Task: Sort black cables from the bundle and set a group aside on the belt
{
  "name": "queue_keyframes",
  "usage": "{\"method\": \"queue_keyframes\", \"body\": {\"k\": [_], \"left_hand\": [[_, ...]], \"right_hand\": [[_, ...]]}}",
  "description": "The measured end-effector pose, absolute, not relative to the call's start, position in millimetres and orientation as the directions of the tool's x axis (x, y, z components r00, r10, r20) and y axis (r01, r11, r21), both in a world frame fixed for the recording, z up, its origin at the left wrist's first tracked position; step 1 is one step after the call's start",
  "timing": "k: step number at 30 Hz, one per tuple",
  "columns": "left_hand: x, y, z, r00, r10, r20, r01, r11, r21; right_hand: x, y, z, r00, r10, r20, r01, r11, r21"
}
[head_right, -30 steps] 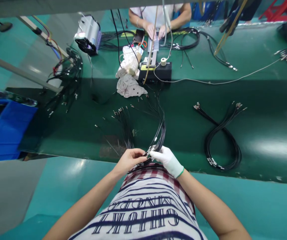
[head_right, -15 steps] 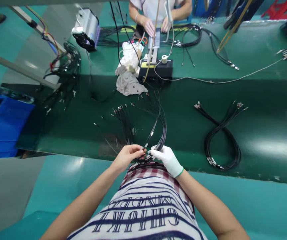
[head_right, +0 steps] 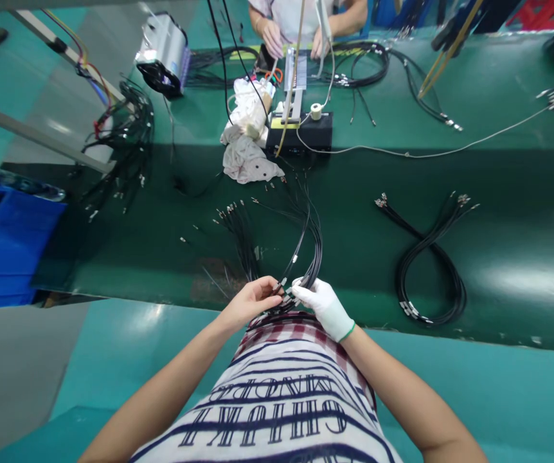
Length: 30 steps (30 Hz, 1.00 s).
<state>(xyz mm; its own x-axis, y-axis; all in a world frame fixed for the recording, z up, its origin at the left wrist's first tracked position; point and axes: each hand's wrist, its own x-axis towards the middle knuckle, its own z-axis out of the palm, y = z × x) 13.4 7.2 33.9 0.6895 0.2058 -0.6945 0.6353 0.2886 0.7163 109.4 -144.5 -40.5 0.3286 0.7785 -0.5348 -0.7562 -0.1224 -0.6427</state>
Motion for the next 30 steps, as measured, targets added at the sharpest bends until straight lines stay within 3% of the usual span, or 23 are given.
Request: {"method": "queue_keyframes", "body": {"k": [12,23,30], "left_hand": [[15,11,39,0.652,0.226,-0.724,0.690,0.220,0.690],[14,14,40,0.689,0.195,-0.698,0.713,-0.012,0.701],[19,17,58,0.686,0.132,-0.715,0.701,0.142,0.699]], "right_hand": [[116,-147,-37,0.292,0.803,-0.519,-0.779,-0.116,-0.617],[117,-150,-31,0.264,0.827,-0.496,-0.778,-0.121,-0.616],[121,-169,-68,0.273,0.745,-0.609,-0.717,-0.264,-0.645]]}}
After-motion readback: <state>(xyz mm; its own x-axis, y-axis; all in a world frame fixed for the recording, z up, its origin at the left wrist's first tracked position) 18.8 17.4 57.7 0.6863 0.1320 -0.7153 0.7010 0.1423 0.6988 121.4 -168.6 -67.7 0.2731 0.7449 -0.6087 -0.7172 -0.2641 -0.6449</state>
